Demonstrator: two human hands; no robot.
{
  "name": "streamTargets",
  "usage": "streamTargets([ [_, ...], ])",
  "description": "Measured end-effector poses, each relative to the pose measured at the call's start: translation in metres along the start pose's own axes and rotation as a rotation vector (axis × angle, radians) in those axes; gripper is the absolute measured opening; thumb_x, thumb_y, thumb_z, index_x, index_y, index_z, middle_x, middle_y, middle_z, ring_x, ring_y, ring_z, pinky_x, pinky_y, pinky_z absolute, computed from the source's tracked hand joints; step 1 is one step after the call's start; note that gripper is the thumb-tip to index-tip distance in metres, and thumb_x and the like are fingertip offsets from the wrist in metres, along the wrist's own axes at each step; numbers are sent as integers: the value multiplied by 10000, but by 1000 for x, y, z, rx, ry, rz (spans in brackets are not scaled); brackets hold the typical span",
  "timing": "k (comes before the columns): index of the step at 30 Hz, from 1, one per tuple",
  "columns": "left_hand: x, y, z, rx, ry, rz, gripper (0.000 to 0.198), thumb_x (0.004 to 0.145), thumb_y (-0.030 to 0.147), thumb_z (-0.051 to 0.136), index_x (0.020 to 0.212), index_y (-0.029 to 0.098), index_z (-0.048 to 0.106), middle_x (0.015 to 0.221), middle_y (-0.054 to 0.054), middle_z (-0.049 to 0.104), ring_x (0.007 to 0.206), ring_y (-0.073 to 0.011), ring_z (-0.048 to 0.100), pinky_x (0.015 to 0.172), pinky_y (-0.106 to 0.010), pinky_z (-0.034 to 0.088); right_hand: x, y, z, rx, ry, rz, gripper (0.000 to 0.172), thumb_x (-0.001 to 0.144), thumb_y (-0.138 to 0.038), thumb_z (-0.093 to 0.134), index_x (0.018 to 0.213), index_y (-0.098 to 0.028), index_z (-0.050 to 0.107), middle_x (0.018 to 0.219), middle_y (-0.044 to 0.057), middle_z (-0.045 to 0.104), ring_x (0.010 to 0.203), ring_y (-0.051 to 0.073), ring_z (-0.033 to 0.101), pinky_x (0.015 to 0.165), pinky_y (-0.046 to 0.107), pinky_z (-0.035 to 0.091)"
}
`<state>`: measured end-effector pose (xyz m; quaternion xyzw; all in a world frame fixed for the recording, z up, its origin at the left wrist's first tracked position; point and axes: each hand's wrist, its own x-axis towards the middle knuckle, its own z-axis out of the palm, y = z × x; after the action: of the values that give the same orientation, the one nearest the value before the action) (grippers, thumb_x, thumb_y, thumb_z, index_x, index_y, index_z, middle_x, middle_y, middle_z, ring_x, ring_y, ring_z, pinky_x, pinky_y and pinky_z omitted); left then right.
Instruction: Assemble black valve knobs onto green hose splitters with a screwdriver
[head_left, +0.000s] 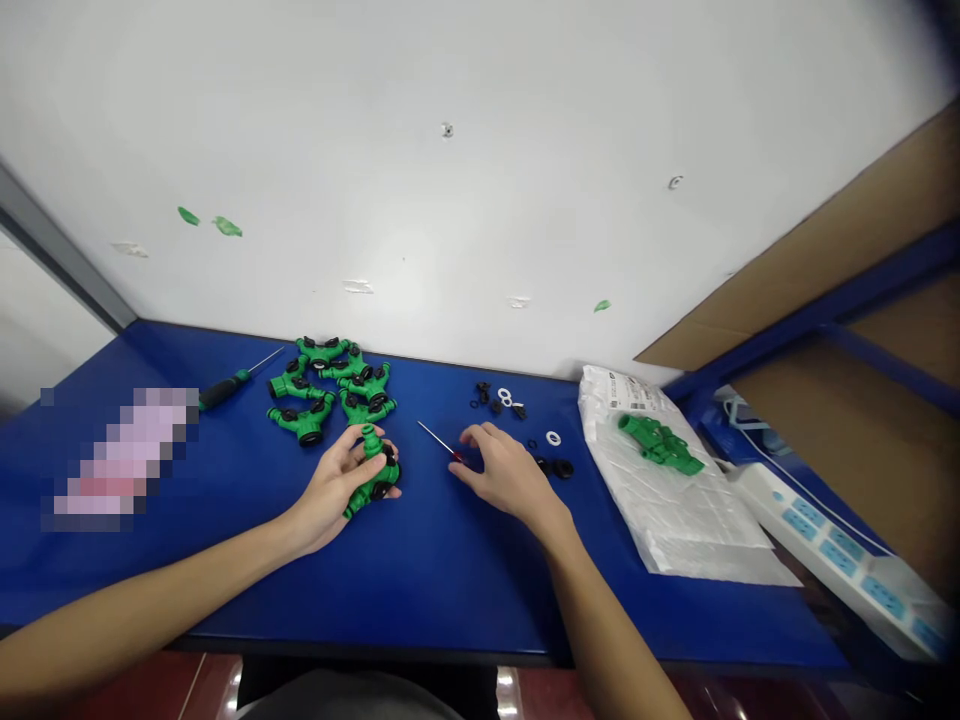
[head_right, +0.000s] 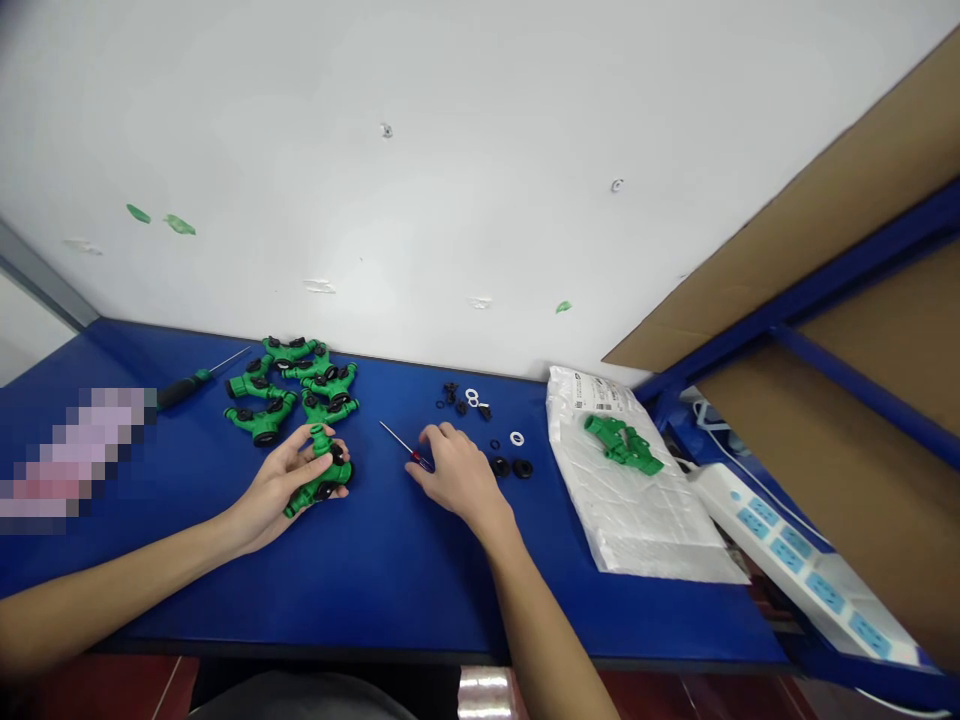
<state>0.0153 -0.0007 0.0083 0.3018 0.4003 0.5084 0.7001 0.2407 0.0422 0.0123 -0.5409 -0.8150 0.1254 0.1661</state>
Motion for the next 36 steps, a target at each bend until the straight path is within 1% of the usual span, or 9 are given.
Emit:
streamTargets([
  [2, 2, 4, -1, -8, 19, 0, 305, 737, 227, 777, 982, 213, 596, 911, -15, 633, 800, -174, 618, 662, -343, 601, 1, 11, -1, -53, -62, 43, 122, 782, -235, 737, 806, -200, 622, 824, 41, 649, 701, 185, 625, 593, 268, 423],
  [4, 3, 7, -1, -6, 42, -2, 312, 733, 225, 780, 983, 212, 594, 902, -13, 630, 796, -175, 618, 662, -345, 601, 1, 14, -2, 19, -43, 26, 52, 850, -229, 666, 819, -205, 632, 792, 34, 672, 682, 178, 634, 591, 263, 426],
  [6, 5, 11, -2, -4, 53, 8, 316, 737, 224, 778, 989, 213, 587, 902, -14, 626, 796, -172, 614, 666, -348, 602, 0, 10, -5, 179, 47, -22, 78, 913, -258, 592, 895, -210, 651, 762, 25, 691, 668, 172, 641, 599, 263, 446],
  [8, 6, 13, -2, -5, 58, 24, 309, 747, 222, 771, 988, 212, 577, 908, -17, 620, 810, -172, 607, 671, -349, 604, -1, 4, -11, 344, 146, -91, 137, 930, -298, 574, 950, -204, 671, 756, 27, 699, 663, 170, 644, 607, 268, 472],
  [11, 8, 15, -4, -2, 72, 40, 310, 756, 220, 764, 991, 208, 563, 909, -21, 613, 828, -172, 600, 682, -351, 610, -4, -4, -17, 449, 214, -212, 153, 914, -303, 604, 961, -194, 702, 788, 46, 706, 682, 174, 643, 637, 285, 498],
  [15, 9, 14, -6, 11, 73, 50, 324, 761, 227, 763, 1009, 206, 556, 922, -23, 615, 807, -163, 600, 695, -362, 615, -7, -9, -17, 458, 224, -306, 149, 921, -265, 599, 997, -202, 711, 817, 55, 705, 695, 172, 638, 637, 294, 508],
  [26, 10, 12, -7, 18, 59, 46, 331, 766, 238, 762, 1026, 207, 560, 962, -27, 609, 826, -165, 594, 691, -362, 619, -8, -13, -17, 434, 261, -320, 156, 930, -239, 584, 1011, -193, 709, 827, 64, 703, 702, 170, 640, 639, 292, 521],
  [30, 11, 11, -9, 6, 67, 51, 322, 765, 230, 762, 1014, 209, 559, 951, -24, 611, 844, -169, 595, 696, -360, 620, -8, -14, -18, 435, 302, -331, 133, 916, -216, 604, 998, -188, 705, 811, 58, 697, 682, 161, 632, 618, 284, 512],
  [36, 12, 10, -10, 8, 69, 52, 323, 763, 231, 764, 1015, 211, 563, 958, -21, 617, 812, -155, 591, 692, -352, 618, -8, -15, -17, 418, 295, -348, 140, 919, -214, 597, 1004, -190, 705, 809, 58, 692, 677, 161, 625, 613, 286, 509],
])
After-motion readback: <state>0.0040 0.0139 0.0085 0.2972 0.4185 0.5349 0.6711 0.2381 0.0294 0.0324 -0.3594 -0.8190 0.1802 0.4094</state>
